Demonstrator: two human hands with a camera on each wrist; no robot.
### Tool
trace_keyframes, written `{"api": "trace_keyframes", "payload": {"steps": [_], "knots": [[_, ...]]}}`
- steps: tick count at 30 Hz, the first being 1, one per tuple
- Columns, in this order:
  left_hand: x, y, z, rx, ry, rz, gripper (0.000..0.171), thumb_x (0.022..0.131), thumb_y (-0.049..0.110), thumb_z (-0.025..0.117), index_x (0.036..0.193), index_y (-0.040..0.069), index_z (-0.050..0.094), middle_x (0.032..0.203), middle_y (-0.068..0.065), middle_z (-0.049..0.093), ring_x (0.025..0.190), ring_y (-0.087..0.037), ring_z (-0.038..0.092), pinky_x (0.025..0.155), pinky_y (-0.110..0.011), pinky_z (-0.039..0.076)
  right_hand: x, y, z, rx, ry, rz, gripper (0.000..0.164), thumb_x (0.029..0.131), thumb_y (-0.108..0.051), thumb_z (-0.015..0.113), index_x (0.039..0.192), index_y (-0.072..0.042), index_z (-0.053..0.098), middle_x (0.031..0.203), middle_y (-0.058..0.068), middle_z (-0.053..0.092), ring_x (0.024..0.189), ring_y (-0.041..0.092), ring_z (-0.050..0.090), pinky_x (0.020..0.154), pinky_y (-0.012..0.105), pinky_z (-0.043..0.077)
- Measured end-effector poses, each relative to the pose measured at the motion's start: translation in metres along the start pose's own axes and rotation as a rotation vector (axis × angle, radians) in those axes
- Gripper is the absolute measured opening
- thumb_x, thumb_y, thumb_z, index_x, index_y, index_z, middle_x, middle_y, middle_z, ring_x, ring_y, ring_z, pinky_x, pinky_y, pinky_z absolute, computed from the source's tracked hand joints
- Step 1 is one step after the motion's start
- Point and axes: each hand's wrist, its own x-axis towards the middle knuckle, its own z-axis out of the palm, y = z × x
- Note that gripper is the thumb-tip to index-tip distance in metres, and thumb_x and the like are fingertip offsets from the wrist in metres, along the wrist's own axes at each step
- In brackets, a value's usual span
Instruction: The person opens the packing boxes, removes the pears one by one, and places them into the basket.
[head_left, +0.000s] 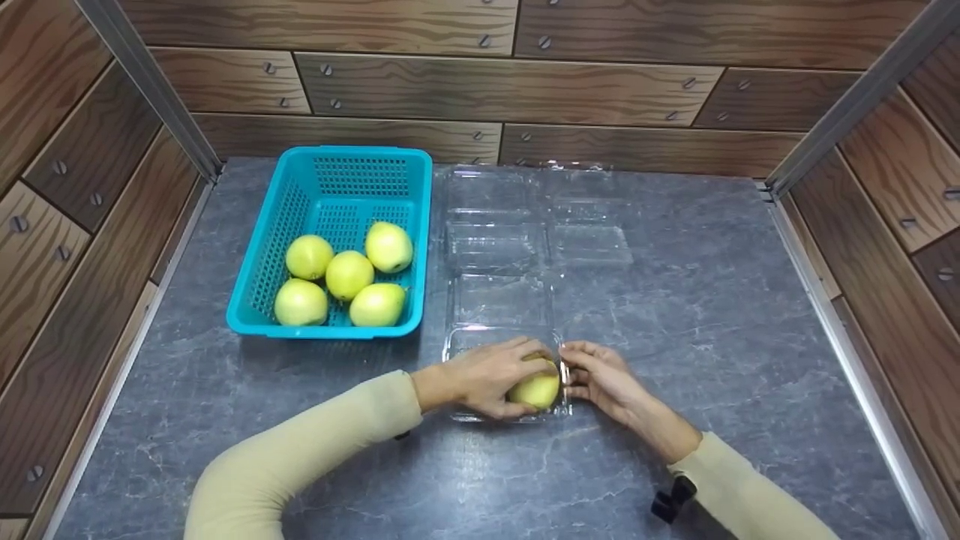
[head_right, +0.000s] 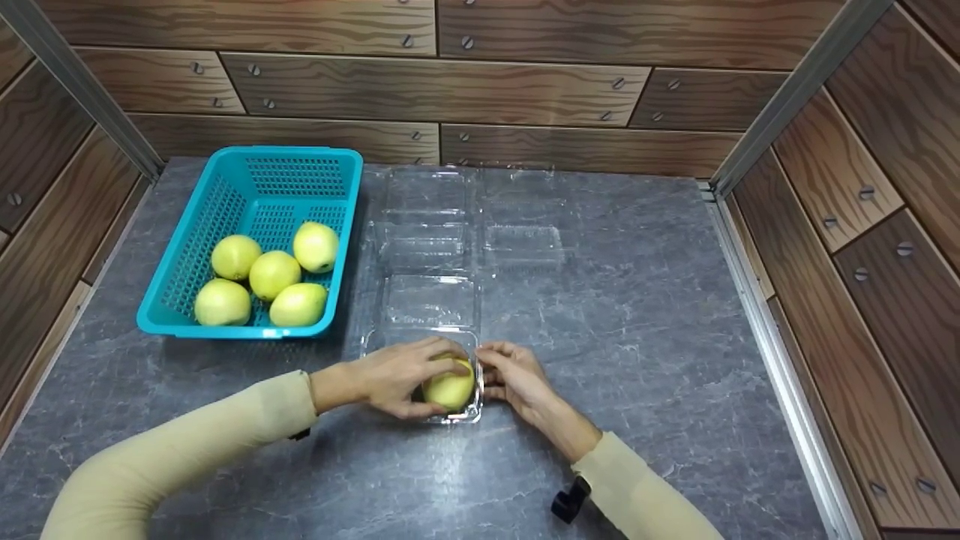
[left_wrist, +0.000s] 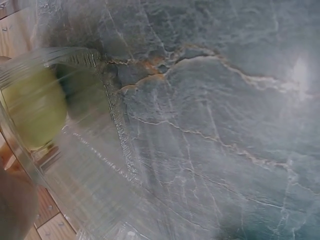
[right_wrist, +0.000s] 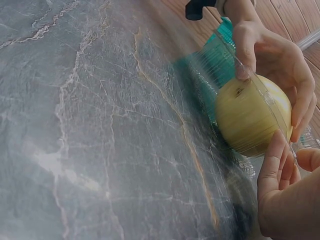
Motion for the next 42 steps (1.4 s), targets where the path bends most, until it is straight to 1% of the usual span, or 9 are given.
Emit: {"api": "trace_keyframes", "payload": {"steps": [7,11,19,26,29,33,36,38,42], "knots": [[0.004,-0.001,0.003,-0.031,-0.019,-0.021,0.065,0.093,0.039,0.077,0.148,0.015,0.052,0.154,-0.008,0.051,0.138,-0.023,0.054,0.109,-0.030,0.057,-0.001,0.000,0.001,-0.008,0.001,-0.006,0.005,0.103,-0.019,0.065,0.104,-0.014,0.064,0.087,-0.005,0.067,0.072,0.007,0.063,0.068,0.022,0.060],[0.006,-0.002,0.003,-0.052,-0.018,-0.021,0.065,0.091,0.036,0.079,0.147,0.015,0.053,0.154,-0.008,0.051,0.140,-0.024,0.053,0.110,-0.031,0.056,0.000,0.000,0.002,-0.011,0.007,-0.006,0.004,0.103,-0.018,0.065,0.104,-0.014,0.064,0.087,-0.005,0.066,0.072,0.007,0.062,0.067,0.021,0.060],[0.006,-0.001,-0.002,-0.079,-0.012,-0.015,0.064,0.090,0.033,0.082,0.145,0.013,0.056,0.153,-0.009,0.052,0.138,-0.024,0.054,0.113,-0.031,0.054,-0.002,-0.001,0.002,-0.006,0.011,-0.003,0.004,0.103,-0.018,0.065,0.103,-0.014,0.064,0.087,-0.005,0.066,0.071,0.007,0.062,0.067,0.021,0.060],[0.003,0.000,-0.010,-0.063,-0.005,-0.022,0.063,0.090,0.031,0.081,0.145,0.012,0.056,0.152,-0.009,0.053,0.136,-0.024,0.055,0.111,-0.031,0.056,-0.002,-0.001,0.002,-0.006,0.018,0.000,0.004,0.103,-0.019,0.066,0.103,-0.014,0.065,0.086,-0.005,0.066,0.071,0.007,0.062,0.068,0.022,0.060],[-0.001,0.000,-0.016,-0.057,0.010,-0.015,0.063,0.090,0.031,0.081,0.144,0.011,0.056,0.151,-0.010,0.054,0.135,-0.025,0.056,0.111,-0.032,0.056,-0.002,-0.001,0.001,-0.005,0.016,0.000,0.005,0.103,-0.019,0.066,0.103,-0.014,0.065,0.085,-0.005,0.066,0.071,0.007,0.062,0.067,0.022,0.060],[-0.006,0.002,-0.028,-0.038,0.031,-0.011,0.061,0.090,0.030,0.082,0.142,0.011,0.057,0.148,-0.011,0.056,0.133,-0.026,0.058,0.108,-0.033,0.058,-0.002,-0.001,0.001,-0.002,0.010,-0.003,0.005,0.103,-0.018,0.066,0.103,-0.014,0.065,0.082,-0.005,0.065,0.070,0.007,0.062,0.066,0.021,0.060],[-0.012,0.004,-0.040,-0.022,0.029,-0.028,0.060,0.090,0.030,0.083,0.141,0.013,0.058,0.148,-0.010,0.056,0.132,-0.025,0.058,0.105,-0.034,0.060,-0.001,0.000,0.001,-0.001,0.002,-0.009,0.005,0.104,-0.018,0.065,0.104,-0.013,0.064,0.080,-0.006,0.064,0.068,0.007,0.061,0.065,0.021,0.059],[-0.016,0.004,-0.048,-0.017,0.021,-0.041,0.060,0.089,0.029,0.083,0.141,0.012,0.058,0.148,-0.010,0.056,0.133,-0.025,0.058,0.106,-0.035,0.060,-0.001,0.000,0.001,0.000,-0.003,-0.012,0.004,0.104,-0.017,0.063,0.104,-0.013,0.063,0.079,-0.006,0.064,0.067,0.007,0.061,0.064,0.021,0.059],[-0.024,0.003,-0.065,0.024,0.019,-0.062,0.061,0.089,0.030,0.083,0.141,0.011,0.058,0.148,-0.010,0.056,0.133,-0.027,0.058,0.107,-0.038,0.060,-0.001,0.000,0.001,0.006,-0.003,-0.016,0.004,0.104,-0.014,0.062,0.102,-0.014,0.064,0.079,-0.007,0.064,0.067,0.007,0.061,0.063,0.021,0.059]]}}
